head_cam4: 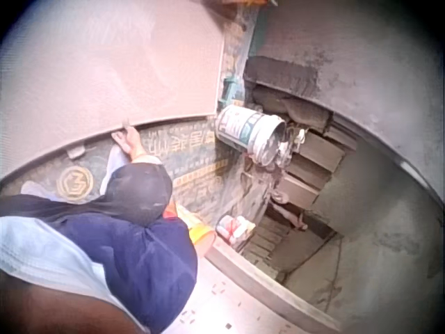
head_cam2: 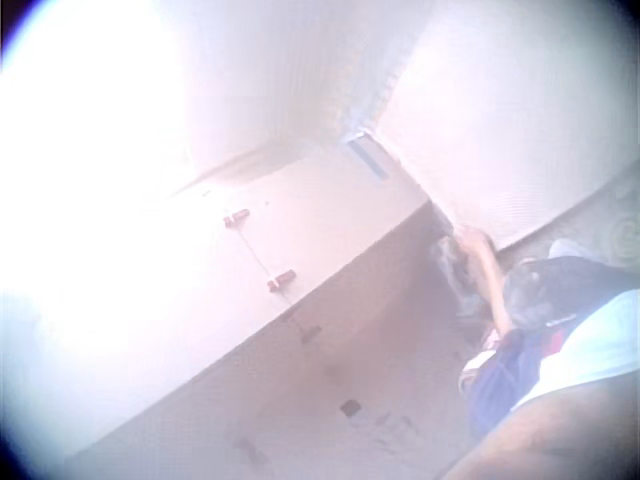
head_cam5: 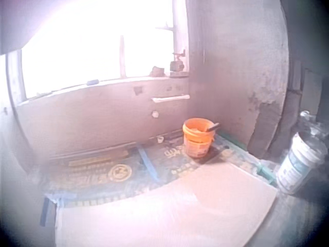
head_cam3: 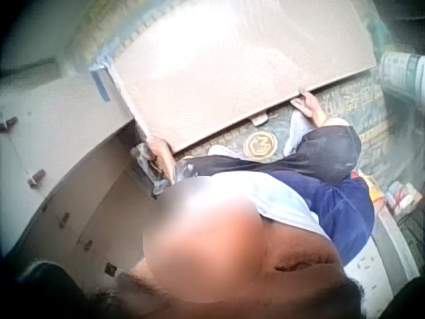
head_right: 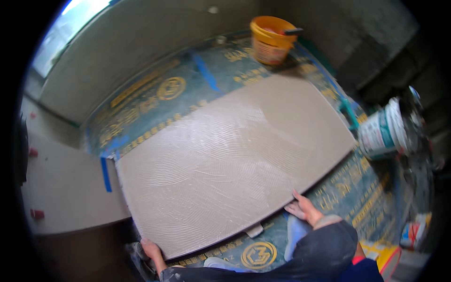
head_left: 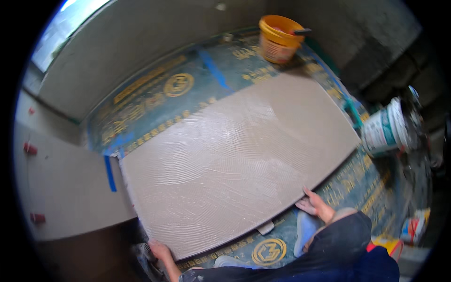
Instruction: The person uses a laser level to align a small tile piece, applies adhesive to the wall with a trowel, and then applies adhesive to the back of a large tile on the floor using a notched trowel.
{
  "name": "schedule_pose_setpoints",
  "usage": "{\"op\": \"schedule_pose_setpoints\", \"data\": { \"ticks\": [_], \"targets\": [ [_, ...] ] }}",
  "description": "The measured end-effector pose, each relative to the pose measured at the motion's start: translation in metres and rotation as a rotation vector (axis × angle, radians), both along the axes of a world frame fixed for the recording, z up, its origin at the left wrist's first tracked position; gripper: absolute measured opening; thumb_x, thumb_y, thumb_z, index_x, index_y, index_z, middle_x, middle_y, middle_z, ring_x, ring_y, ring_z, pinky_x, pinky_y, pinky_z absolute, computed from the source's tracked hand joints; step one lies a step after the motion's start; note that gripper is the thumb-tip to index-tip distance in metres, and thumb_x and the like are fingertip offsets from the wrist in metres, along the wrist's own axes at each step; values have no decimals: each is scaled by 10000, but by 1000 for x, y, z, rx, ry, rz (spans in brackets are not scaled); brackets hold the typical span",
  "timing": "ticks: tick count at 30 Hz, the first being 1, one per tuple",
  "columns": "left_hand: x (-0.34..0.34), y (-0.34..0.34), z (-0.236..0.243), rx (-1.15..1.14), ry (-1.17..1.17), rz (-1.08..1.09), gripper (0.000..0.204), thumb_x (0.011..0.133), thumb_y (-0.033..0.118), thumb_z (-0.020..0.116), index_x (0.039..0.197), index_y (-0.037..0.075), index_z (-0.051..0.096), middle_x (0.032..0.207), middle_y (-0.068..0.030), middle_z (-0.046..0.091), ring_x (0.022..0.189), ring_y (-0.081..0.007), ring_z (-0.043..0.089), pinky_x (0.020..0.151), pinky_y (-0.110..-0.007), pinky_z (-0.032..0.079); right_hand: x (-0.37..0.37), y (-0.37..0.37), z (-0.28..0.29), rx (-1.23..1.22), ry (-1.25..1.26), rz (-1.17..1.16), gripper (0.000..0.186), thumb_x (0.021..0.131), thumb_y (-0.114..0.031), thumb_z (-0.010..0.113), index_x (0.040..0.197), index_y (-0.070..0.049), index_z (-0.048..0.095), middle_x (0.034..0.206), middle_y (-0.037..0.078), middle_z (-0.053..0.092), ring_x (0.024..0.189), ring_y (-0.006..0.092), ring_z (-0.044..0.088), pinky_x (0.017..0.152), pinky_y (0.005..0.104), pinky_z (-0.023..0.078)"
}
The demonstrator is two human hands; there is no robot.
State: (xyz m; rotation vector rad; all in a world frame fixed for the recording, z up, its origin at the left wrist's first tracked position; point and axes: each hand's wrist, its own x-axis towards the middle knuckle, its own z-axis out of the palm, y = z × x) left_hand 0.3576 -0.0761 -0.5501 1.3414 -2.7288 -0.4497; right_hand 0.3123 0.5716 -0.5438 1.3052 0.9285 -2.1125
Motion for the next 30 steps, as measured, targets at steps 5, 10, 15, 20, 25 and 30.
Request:
{"op": "schedule_pose_setpoints", "data": {
  "ticks": [5,10,15,20,25,30],
  "targets": [
    [22,29,26,-138,-61,22,499,952,277,423,1314,-66,410,1243,-300,494,1134,-441,467,952,-490,375,8,-35,20,94,98,520,339,920,-136,571,1245,-80,493,1124,79,601,941,217,623,824,359,526],
    [9,60,65,-141,-361,-167,549,878,325,532,1282,-43,479,1260,-279,493,1199,-423,419,1010,-488,324,23,-61,7,-99,89,844,338,900,-216,631,1160,-14,555,1053,108,622,928,204,628,807,318,530],
    [-73,81,149,159,-466,-665,446,853,389,587,1138,46,600,1066,-205,629,960,-385,600,853,-446,474,-4,-61,44,22,421,1496,447,797,-311,747,1095,-7,610,912,53,641,831,120,601,759,247,480],
    [-167,143,196,-34,-565,-1108,417,889,389,560,1127,48,592,1044,-196,621,994,-370,591,847,-453,477,-73,-61,105,199,676,1911,397,720,-122,701,1106,-64,626,830,58,602,789,153,557,741,293,461],
    [-222,199,189,21,-469,-1219,420,902,363,558,1184,54,586,1079,-180,625,1009,-349,596,849,-434,484,-161,-90,169,574,942,1753,417,693,-33,626,1111,-37,627,973,132,639,938,222,594,853,330,482],
    [-207,245,172,611,-176,-1045,422,906,373,573,1099,3,634,1001,-202,669,939,-329,643,832,-391,492,-202,-154,204,678,785,1468,403,764,-73,634,1153,24,597,1138,190,629,1049,269,610,894,359,490]
  ]
}}
